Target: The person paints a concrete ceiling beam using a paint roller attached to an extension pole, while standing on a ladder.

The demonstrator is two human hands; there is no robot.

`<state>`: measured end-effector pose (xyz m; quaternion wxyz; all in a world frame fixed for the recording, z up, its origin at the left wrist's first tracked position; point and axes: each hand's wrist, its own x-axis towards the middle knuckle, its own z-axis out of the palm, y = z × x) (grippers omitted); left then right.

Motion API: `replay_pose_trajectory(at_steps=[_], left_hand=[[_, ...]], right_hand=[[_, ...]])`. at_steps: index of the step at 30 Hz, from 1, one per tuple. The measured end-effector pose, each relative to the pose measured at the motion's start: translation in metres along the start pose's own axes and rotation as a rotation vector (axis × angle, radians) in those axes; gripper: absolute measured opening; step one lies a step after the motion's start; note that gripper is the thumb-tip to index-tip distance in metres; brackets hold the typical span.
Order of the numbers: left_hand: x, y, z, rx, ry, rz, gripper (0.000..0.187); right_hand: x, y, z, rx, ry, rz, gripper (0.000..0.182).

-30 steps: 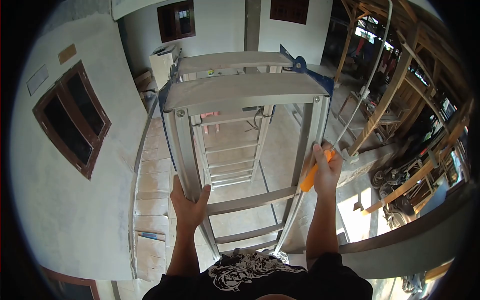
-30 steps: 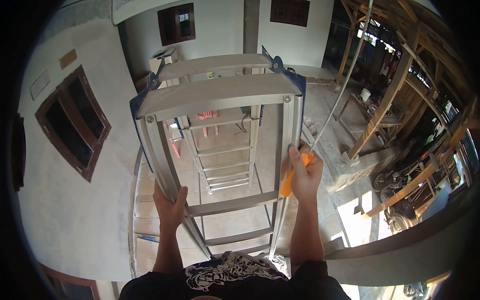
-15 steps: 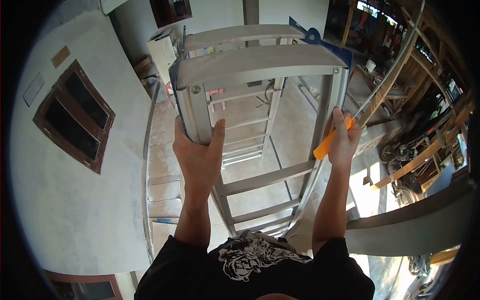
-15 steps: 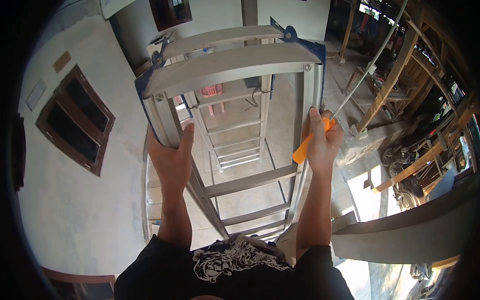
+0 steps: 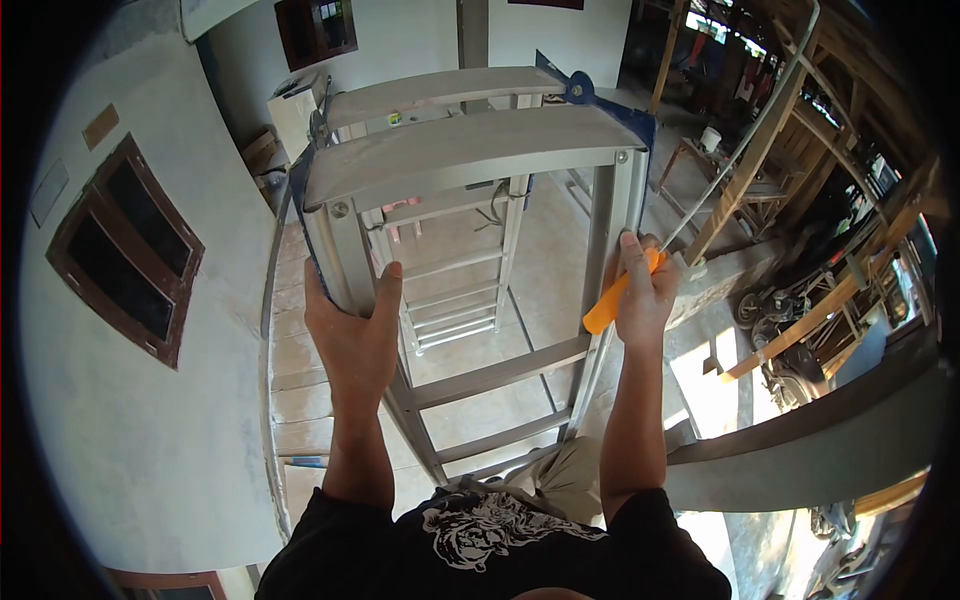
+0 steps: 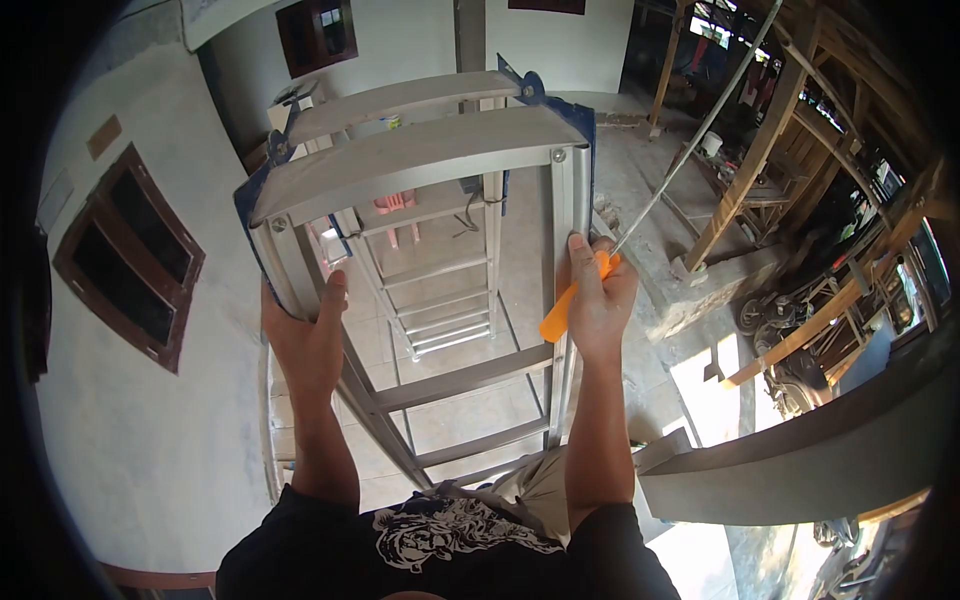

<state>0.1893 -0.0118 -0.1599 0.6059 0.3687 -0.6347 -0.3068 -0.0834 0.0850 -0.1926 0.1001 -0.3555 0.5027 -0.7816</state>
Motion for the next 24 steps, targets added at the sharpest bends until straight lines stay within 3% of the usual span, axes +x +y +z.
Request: replay_pose_trajectory(at_steps=[3, 7, 9, 11, 15, 19, 21, 24], left_hand=[[0.003, 0.008, 0.001, 0.005, 0.020, 0.018, 0.047], [0.023, 0.012, -0.001, 0.147, 0.104, 0.214, 0.056], [0.026, 0.025, 0.000, 0.162, 0.106, 0.151, 0.060], [0.028, 0.039, 0.006, 0.012, 0.067, -0.058, 0.063], [0.028, 0.032, 0.010, -0.026, 0.090, 0.058, 0.066], [0.028, 0.015, 0.005, -0.042, 0.051, -0.021, 0.063], [0.027, 0.012, 0.004, -0.054, 0.053, -0.047, 0.060], [0.024, 0.011, 0.006, -0.070, 0.062, -0.068, 0.056]], right_hand=[[0.005, 0.000, -0.005, 0.031, -0.021, 0.019, 0.034], [0.020, -0.002, -0.005, 0.184, -0.128, -0.005, 0.028], [0.026, 0.001, -0.007, 0.223, -0.140, 0.021, 0.027], [0.031, 0.003, -0.005, 0.253, -0.142, 0.015, 0.027], [0.027, -0.006, -0.007, 0.163, -0.162, 0.036, 0.029], [0.027, -0.021, -0.005, 0.244, -0.226, 0.126, 0.028], [0.028, -0.035, -0.002, 0.029, -0.188, 0.171, 0.034], [0.035, -0.035, -0.017, -0.032, -0.255, 0.208, 0.032]])
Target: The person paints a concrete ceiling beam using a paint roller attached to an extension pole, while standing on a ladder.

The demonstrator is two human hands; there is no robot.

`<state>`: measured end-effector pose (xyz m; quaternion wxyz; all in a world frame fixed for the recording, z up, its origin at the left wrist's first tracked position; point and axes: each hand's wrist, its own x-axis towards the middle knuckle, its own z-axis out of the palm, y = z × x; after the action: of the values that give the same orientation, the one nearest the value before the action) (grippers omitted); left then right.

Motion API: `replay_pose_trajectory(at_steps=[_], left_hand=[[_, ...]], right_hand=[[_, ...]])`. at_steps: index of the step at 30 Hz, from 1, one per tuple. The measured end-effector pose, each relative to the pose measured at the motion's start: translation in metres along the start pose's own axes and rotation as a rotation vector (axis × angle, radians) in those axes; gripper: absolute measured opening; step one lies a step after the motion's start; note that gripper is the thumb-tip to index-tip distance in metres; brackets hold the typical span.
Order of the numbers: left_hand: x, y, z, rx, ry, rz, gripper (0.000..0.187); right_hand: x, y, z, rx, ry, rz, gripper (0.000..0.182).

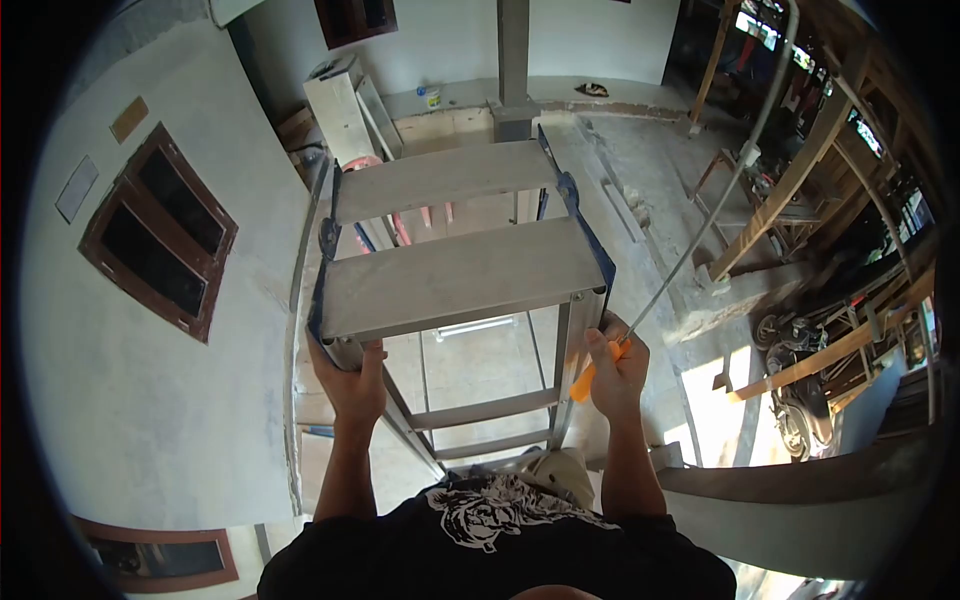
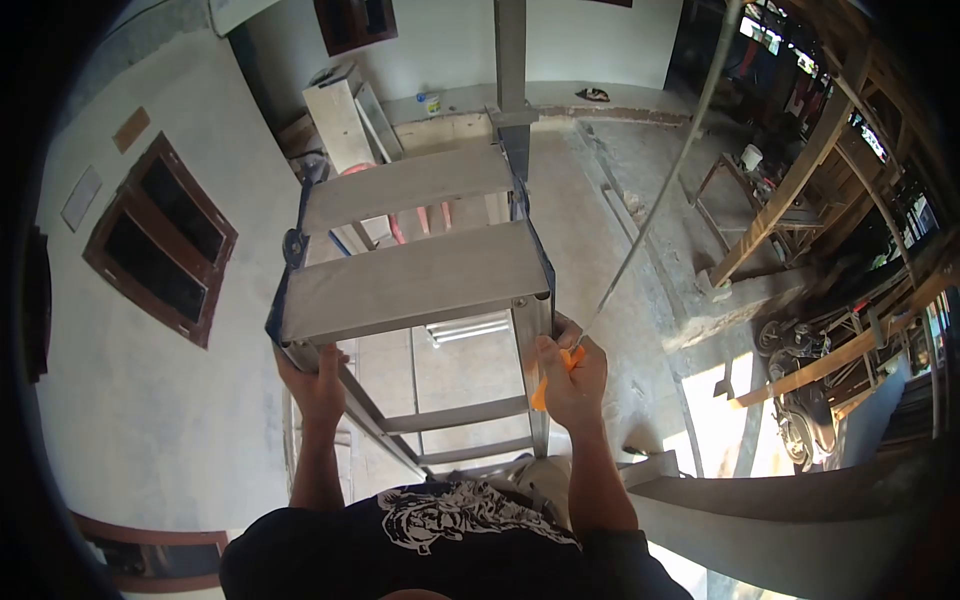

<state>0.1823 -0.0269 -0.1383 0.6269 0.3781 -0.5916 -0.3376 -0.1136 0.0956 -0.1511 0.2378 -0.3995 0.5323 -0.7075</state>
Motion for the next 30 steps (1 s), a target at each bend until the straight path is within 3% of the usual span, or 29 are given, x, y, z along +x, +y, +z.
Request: replay_pose_trajectory(at_steps=[1, 2, 3, 5, 11, 14, 17, 19, 21, 23, 25, 26, 27, 28, 30], left_hand=[[0.000, 0.003, -0.002, -0.011, 0.000, 0.017, 0.055], [0.000, 0.009, -0.005, -0.002, -0.011, -0.099, 0.058], [0.000, -0.013, -0.012, 0.099, 0.003, -0.019, 0.066], [-0.002, -0.006, -0.010, 0.103, 0.008, -0.096, 0.071], [0.007, 0.034, -0.009, 0.254, -0.117, -0.029, 0.078], [0.009, 0.039, -0.005, 0.128, -0.097, -0.091, 0.076], [0.006, 0.036, -0.003, 0.086, -0.079, -0.184, 0.067], [0.005, 0.030, -0.007, 0.123, -0.080, -0.139, 0.068], [0.007, 0.035, -0.006, 0.100, -0.072, -0.223, 0.070], [0.010, 0.040, -0.009, 0.125, -0.081, -0.180, 0.070], [0.014, 0.041, -0.008, 0.130, -0.066, -0.113, 0.067], [0.022, 0.054, -0.014, 0.188, -0.099, -0.132, 0.066], [0.027, 0.053, -0.014, 0.150, -0.024, -0.112, 0.066], [0.039, 0.065, -0.013, 0.264, 0.009, 0.032, 0.066], [0.051, 0.085, -0.012, 0.476, -0.019, -0.043, 0.067]], right_hand=[[0.002, -0.009, -0.001, -0.048, -0.036, 0.021, 0.031], [0.006, -0.020, 0.000, -0.037, -0.038, 0.046, 0.023], [0.011, -0.029, 0.000, -0.032, -0.058, 0.067, 0.023], [0.029, -0.047, 0.001, -0.151, -0.106, -0.135, 0.022], [0.073, -0.113, 0.029, -0.326, -0.157, -0.316, 0.014], [0.088, -0.131, 0.038, -0.435, -0.249, -0.387, 0.012], [0.092, -0.141, 0.053, -0.387, -0.301, -0.329, 0.012], [0.095, -0.141, 0.061, -0.373, -0.318, -0.277, 0.012], [0.097, -0.140, 0.064, -0.365, -0.313, -0.239, 0.012], [0.101, -0.139, 0.062, -0.513, -0.351, -0.303, 0.013], [0.102, -0.130, 0.069, -0.196, -0.297, -0.213, 0.017], [0.106, -0.141, 0.069, -0.359, -0.328, -0.312, 0.017], [0.103, -0.158, 0.074, -0.370, -0.284, -0.242, 0.018], [0.104, -0.157, 0.073, -0.346, -0.278, -0.185, 0.023], [0.108, -0.166, 0.073, -0.317, -0.255, -0.153, 0.029]])
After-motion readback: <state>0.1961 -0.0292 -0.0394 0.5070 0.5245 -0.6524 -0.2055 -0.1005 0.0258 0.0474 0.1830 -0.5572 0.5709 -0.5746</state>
